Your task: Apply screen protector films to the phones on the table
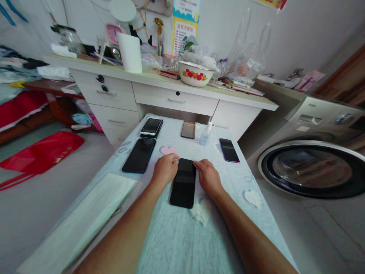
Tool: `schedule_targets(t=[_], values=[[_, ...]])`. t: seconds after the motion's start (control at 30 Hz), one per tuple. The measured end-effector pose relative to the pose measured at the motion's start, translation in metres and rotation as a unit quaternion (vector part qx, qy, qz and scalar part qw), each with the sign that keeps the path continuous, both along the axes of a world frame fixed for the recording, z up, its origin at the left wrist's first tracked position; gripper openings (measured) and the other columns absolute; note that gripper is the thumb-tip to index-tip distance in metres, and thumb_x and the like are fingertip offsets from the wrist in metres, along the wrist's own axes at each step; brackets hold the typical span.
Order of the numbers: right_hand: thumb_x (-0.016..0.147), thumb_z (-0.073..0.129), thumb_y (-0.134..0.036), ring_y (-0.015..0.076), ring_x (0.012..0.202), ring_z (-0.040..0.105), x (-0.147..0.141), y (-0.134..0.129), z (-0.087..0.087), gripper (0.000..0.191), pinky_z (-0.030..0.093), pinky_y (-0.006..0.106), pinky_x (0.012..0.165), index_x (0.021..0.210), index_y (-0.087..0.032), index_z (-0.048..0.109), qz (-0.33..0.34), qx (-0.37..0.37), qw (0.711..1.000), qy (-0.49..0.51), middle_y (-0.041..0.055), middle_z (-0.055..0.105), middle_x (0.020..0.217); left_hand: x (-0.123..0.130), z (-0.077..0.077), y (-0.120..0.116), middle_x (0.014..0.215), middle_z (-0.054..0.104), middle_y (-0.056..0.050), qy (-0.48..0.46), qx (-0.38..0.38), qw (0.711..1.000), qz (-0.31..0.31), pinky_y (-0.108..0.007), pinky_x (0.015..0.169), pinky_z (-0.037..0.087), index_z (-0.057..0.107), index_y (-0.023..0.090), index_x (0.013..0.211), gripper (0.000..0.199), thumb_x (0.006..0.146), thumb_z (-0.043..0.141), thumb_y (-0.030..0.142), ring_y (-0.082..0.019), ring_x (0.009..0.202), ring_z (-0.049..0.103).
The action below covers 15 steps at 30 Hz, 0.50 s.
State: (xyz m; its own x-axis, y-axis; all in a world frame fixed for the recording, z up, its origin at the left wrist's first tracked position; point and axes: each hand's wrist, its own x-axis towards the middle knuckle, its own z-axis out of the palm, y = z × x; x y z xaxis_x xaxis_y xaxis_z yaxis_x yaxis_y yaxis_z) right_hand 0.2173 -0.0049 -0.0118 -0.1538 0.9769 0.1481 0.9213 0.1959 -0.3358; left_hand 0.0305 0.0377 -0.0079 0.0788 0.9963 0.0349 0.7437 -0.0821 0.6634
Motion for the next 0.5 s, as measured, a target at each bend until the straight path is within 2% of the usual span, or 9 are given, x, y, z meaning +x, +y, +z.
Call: schedule_targets(t=[0.13,0.23,0.37,0.43,0.5], values=[[0.099,0.036,-0.019,0.0180,0.103,0.055,0.002,0.003,0.000,0.036,0.040,0.024,0.088,0.117,-0.024,0.066,-0.010,0.003,1.000,0.009,0.0064,0.063,0.106,0.003,-0.006,0.003,0.095,0.076,-0.006,-0.001,-0.001,1.000,-0.002,-0.027,0.078,0.050,0.072,0.018,0.102,0.029,0.081,0.052,0.019,-0.018,0.087,0.069],[0.099,0.037,-0.019,0.0175,0.103,0.056,0.003,0.005,-0.001,0.035,0.040,0.024,0.088,0.117,-0.025,0.067,-0.012,0.008,1.000,0.019,0.0061,0.063,0.107,0.006,-0.004,0.008,0.090,0.077,-0.006,0.022,0.000,1.000,-0.010,-0.027,0.076,0.050,0.073,0.018,0.098,0.028,0.080,0.051,0.017,-0.018,0.085,0.069],[0.100,0.037,-0.020,0.0180,0.102,0.056,0.004,0.005,-0.002,0.035,0.041,0.025,0.088,0.117,-0.027,0.067,-0.014,0.012,1.000,0.016,0.0056,0.063,0.106,0.012,0.003,0.017,0.081,0.076,-0.005,0.047,0.004,0.999,-0.027,-0.027,0.076,0.049,0.074,0.020,0.079,0.024,0.074,0.051,0.013,-0.019,0.082,0.068],[0.099,0.037,-0.020,0.0184,0.102,0.056,0.004,0.004,-0.003,0.035,0.041,0.025,0.088,0.118,-0.026,0.067,-0.014,0.017,1.000,0.011,0.0058,0.063,0.106,0.015,0.004,0.022,0.082,0.075,-0.005,0.056,0.017,0.998,-0.031,-0.029,0.079,0.049,0.072,0.020,0.070,0.022,0.073,0.051,0.014,-0.020,0.084,0.067],[0.099,0.038,-0.020,0.0184,0.101,0.056,0.005,0.003,-0.004,0.035,0.042,0.025,0.087,0.120,-0.025,0.066,-0.012,0.024,1.000,0.011,0.0059,0.063,0.106,0.016,0.002,0.027,0.086,0.074,-0.007,0.058,0.036,0.997,-0.032,-0.032,0.081,0.048,0.072,0.020,0.070,0.022,0.075,0.051,0.016,-0.021,0.086,0.066]])
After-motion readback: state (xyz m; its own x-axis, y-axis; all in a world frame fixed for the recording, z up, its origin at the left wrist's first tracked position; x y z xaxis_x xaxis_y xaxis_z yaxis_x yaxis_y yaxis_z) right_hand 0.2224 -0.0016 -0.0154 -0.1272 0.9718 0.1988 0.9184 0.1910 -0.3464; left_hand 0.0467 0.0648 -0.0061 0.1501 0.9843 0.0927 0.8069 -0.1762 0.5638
